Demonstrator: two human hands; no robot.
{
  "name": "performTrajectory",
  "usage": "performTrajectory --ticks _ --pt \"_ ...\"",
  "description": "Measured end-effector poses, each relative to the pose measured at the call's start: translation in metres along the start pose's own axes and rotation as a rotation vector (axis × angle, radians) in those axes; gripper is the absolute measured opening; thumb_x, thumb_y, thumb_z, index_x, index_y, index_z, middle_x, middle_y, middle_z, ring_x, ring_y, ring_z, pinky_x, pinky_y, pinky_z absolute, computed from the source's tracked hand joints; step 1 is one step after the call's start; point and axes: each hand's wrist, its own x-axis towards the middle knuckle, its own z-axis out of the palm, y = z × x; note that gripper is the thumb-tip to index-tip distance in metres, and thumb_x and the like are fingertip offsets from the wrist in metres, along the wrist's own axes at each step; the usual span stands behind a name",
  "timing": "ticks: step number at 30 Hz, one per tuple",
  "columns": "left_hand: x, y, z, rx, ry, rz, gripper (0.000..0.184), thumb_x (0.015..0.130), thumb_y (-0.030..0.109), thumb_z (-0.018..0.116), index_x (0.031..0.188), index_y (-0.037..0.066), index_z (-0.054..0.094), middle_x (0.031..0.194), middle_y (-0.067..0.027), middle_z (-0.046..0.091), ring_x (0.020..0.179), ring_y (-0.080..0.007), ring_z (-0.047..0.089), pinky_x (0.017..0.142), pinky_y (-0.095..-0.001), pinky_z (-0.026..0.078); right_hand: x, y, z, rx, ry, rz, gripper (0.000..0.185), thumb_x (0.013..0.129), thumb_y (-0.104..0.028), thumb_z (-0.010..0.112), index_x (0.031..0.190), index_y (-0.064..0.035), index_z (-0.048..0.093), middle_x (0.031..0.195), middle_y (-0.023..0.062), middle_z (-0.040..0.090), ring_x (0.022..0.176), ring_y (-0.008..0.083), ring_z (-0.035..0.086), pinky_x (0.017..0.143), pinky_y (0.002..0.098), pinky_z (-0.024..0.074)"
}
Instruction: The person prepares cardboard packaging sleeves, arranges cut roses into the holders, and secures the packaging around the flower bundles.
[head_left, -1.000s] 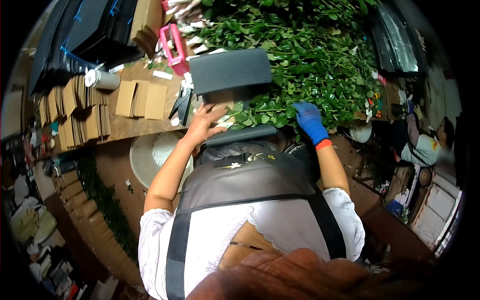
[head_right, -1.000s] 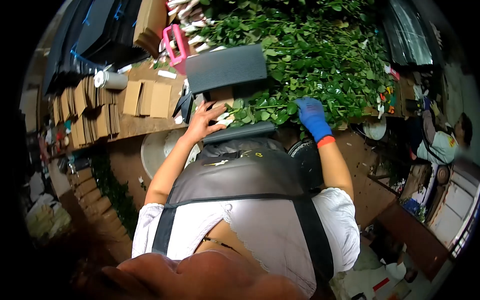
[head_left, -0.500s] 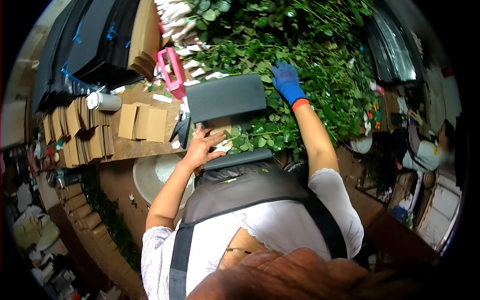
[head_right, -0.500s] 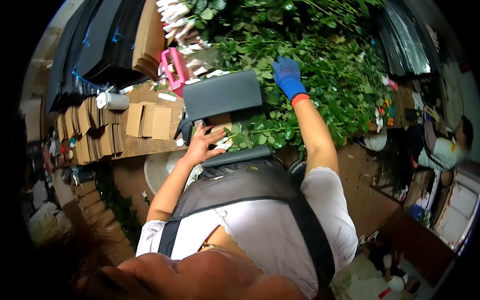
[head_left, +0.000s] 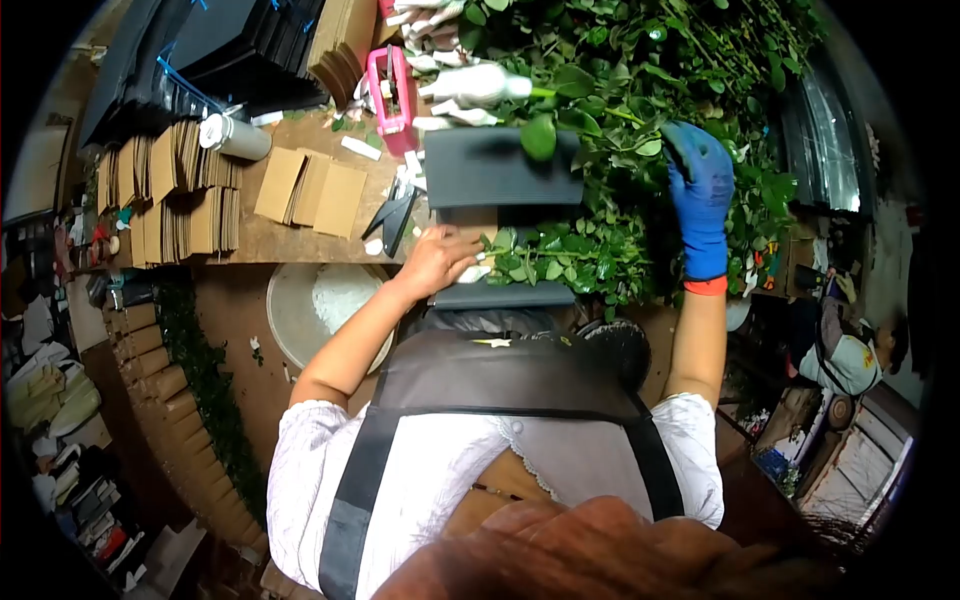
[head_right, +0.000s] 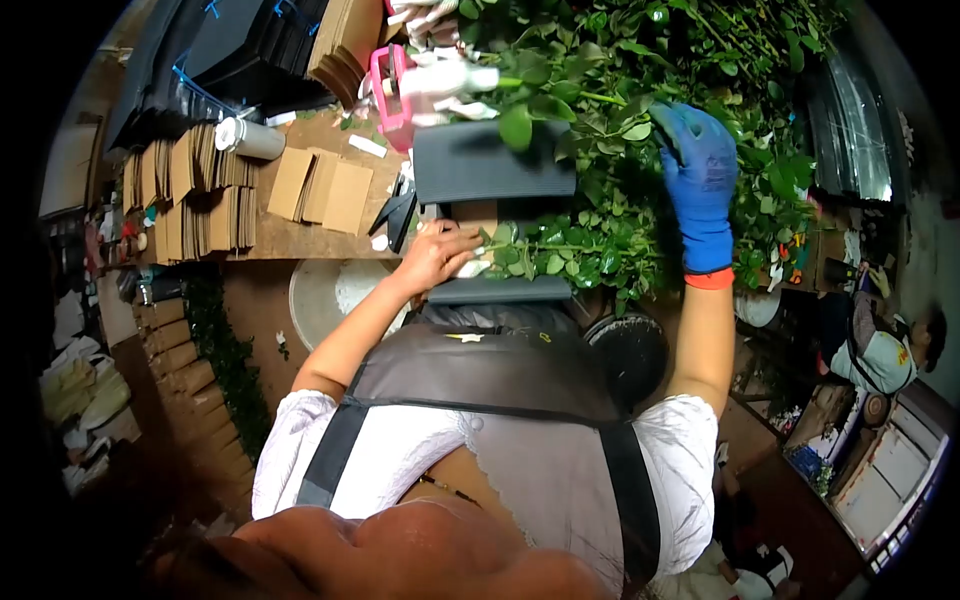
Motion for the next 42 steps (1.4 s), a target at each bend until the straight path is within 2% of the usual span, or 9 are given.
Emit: performTrajectory --ticks 3,7,10,15,23,27,31,35,42 --pt "-0.002 -0.014 0.009 -0.178 0.012 0.035 0.022 0.088 0.017 0.071 0.106 0.006 0.073 0.111 -0.0123 0.07 0.104 -0.0316 0.064 0.091 -0.0413 0.048 -0.003 -0.041 -0.034 0.137 -0.248 -0.053 0.052 0.076 0.001 0.069 0.123 -0.021 0.066 0.106 0.0076 0.068 0.099 0.0308 0.063 0.086 0.0436 0.0503" --pt "-0.003 0.001 -0.009 -0.442 -0.101 -0.455 0.061 0.081 0.022 0.082 0.132 0.008 0.052 0.118 -0.0135 0.067 0.115 -0.0288 0.064 0.096 -0.0373 0.05 -0.058 -0.066 -0.004 0.242 -0.604 0.01 0.045 0.078 -0.002 0.069 0.118 -0.0215 0.066 0.094 0.0076 0.066 0.089 0.0299 0.064 0.08 0.0421 0.0512" --pt "-0.009 -0.017 0.011 -0.409 0.073 -0.319 0.072 0.077 0.027 0.086 0.137 0.009 0.05 0.123 -0.0149 0.065 0.116 -0.0302 0.063 0.096 -0.0359 0.05 -0.118 -0.058 0.049 0.082 -0.761 0.061 0.036 0.082 -0.011 0.069 0.116 -0.0218 0.066 0.095 0.0075 0.067 0.089 0.0309 0.065 0.079 0.0428 0.0519" --pt "-0.008 -0.014 0.007 -0.413 0.034 -0.253 0.052 0.081 0.014 0.082 0.131 0.009 0.064 0.12 -0.0095 0.066 0.104 -0.0194 0.065 0.087 -0.0303 0.055 -0.156 -0.044 0.088 0.073 -0.814 0.061 0.03 0.085 -0.02 0.068 0.115 -0.0235 0.067 0.098 0.0093 0.068 0.092 0.0315 0.066 0.08 0.0442 0.0531" --pt "-0.006 0.0 0.004 -0.373 0.005 -0.287 0.049 0.089 0.018 0.073 0.134 0.005 0.058 0.124 -0.015 0.063 0.11 -0.0311 0.063 0.09 -0.0357 0.052 -0.085 0.021 0.12 -0.109 -0.429 0.228 0.024 0.085 -0.023 0.067 0.108 -0.0187 0.069 0.11 0.0058 0.069 0.099 0.0298 0.066 0.086 0.0439 0.0535" --pt "-0.002 0.005 0.0 -0.313 0.014 -0.25 0.045 0.09 0.021 0.072 0.131 0.005 0.06 0.121 -0.015 0.065 0.108 -0.0322 0.062 0.091 -0.0382 0.05 -0.081 0.036 0.169 -0.263 -0.833 0.32 0.027 0.081 -0.019 0.071 0.108 -0.0176 0.07 0.121 0.0083 0.066 0.104 0.0322 0.064 0.091 0.042 0.0526" --pt "0.001 0.001 -0.003 -0.124 0.042 -0.183 0.035 0.09 0.022 0.071 0.12 0.004 0.068 0.116 -0.0139 0.068 0.1 -0.0333 0.061 0.089 -0.0413 0.048 -0.052 0.043 0.115 -0.153 -0.225 0.207 0.024 0.081 -0.016 0.07 0.105 -0.0155 0.069 0.117 0.0092 0.067 0.102 0.0316 0.064 0.089 0.042 0.0521" --pt "0.002 -0.001 0.012 -0.004 0.147 -0.155 0.026 0.089 0.018 0.071 0.113 0.006 0.072 0.106 -0.0142 0.068 0.093 -0.032 0.059 0.084 -0.0402 0.048 -0.062 0.067 0.101 -0.153 -0.702 0.327 0.032 0.079 -0.009 0.072 0.11 -0.0156 0.067 0.11 0.0083 0.069 0.103 0.0307 0.064 0.091 0.0415 0.0507" --pt "0.001 -0.002 0.015 -0.252 0.165 -0.342 0.02 0.087 0.016 0.074 0.105 0.007 0.072 0.097 -0.0155 0.064 0.095 -0.0335 0.061 0.084 -0.0387 0.05 -0.048 0.052 0.025 -0.175 0.034 0.152 0.035 0.083 -0.013 0.072 0.118 -0.0133 0.068 0.109 0.0086 0.07 0.1 0.0325 0.065 0.093 0.0413 0.0513"
